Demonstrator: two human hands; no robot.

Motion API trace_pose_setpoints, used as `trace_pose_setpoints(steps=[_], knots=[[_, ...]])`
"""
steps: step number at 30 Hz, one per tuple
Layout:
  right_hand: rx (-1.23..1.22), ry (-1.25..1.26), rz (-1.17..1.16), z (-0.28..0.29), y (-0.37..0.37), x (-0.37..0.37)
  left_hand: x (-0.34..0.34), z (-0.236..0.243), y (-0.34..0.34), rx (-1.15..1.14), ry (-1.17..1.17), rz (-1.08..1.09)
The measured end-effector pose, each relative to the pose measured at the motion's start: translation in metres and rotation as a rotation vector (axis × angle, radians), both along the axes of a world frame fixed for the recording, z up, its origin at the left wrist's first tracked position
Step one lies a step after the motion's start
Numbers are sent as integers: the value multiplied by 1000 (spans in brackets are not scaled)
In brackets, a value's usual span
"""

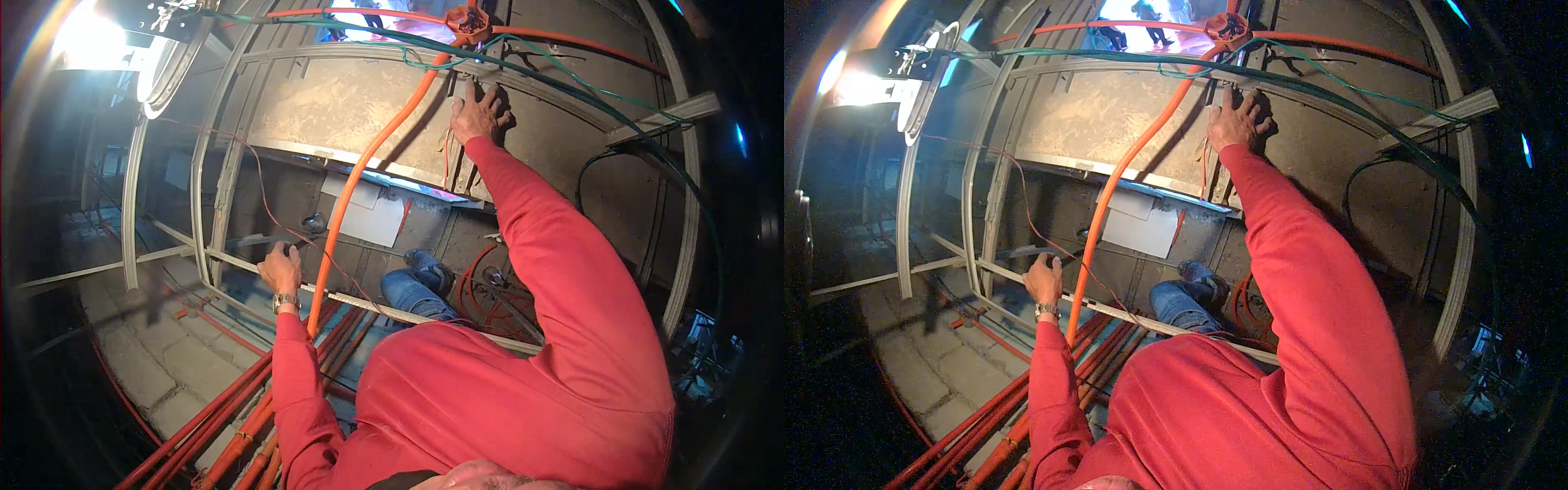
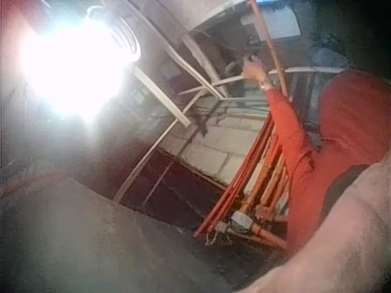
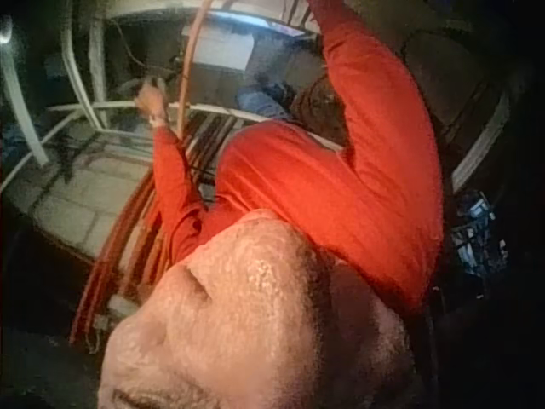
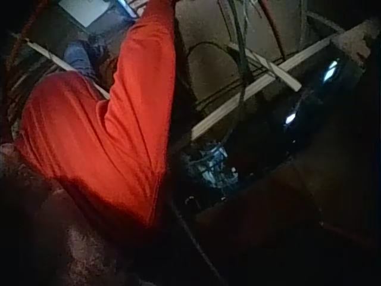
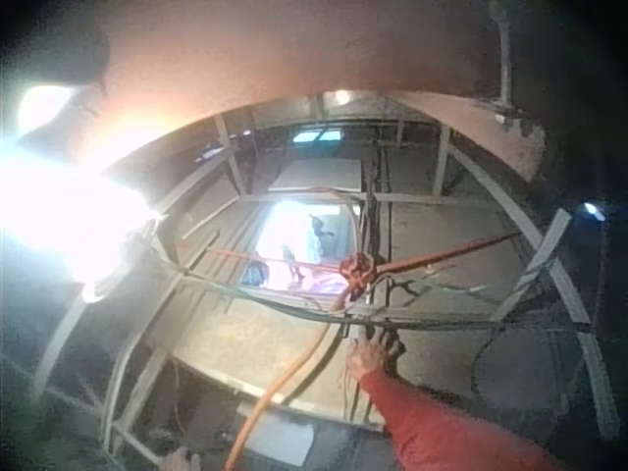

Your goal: The person pulls orange electrical conduits and arranges wires along a metal support structure within a utility space.

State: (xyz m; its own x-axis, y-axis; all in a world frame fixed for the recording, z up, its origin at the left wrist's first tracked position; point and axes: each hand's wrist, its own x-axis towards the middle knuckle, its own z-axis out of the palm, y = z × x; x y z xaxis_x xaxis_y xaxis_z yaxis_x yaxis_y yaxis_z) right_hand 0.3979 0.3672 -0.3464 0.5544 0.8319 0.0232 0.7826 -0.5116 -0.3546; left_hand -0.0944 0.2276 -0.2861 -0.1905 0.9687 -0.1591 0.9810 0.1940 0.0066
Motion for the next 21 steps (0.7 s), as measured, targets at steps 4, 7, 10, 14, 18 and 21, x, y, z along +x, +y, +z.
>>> trace_pose_setpoints(steps=[4, 7, 10, 14, 18, 21], knots=[[1, 3, 13, 1, -1, 0, 1, 2, -1, 21, 12, -11], [20, -24, 4, -5, 2, 2, -1, -1, -1, 40, 29, -19], [28, -38, 4, -8, 2, 1, -2, -2, -1, 41, 36, -21], [34, -41, 4, -7, 1, 1, -1, -1, -2, 70, 15, -51], [55, -48, 2, -7, 1, 0, -2, -2, -2, 68, 26, -37], [40, -41, 3, -4, 0, 1, -1, -2, 0, 48, 26, -29]])
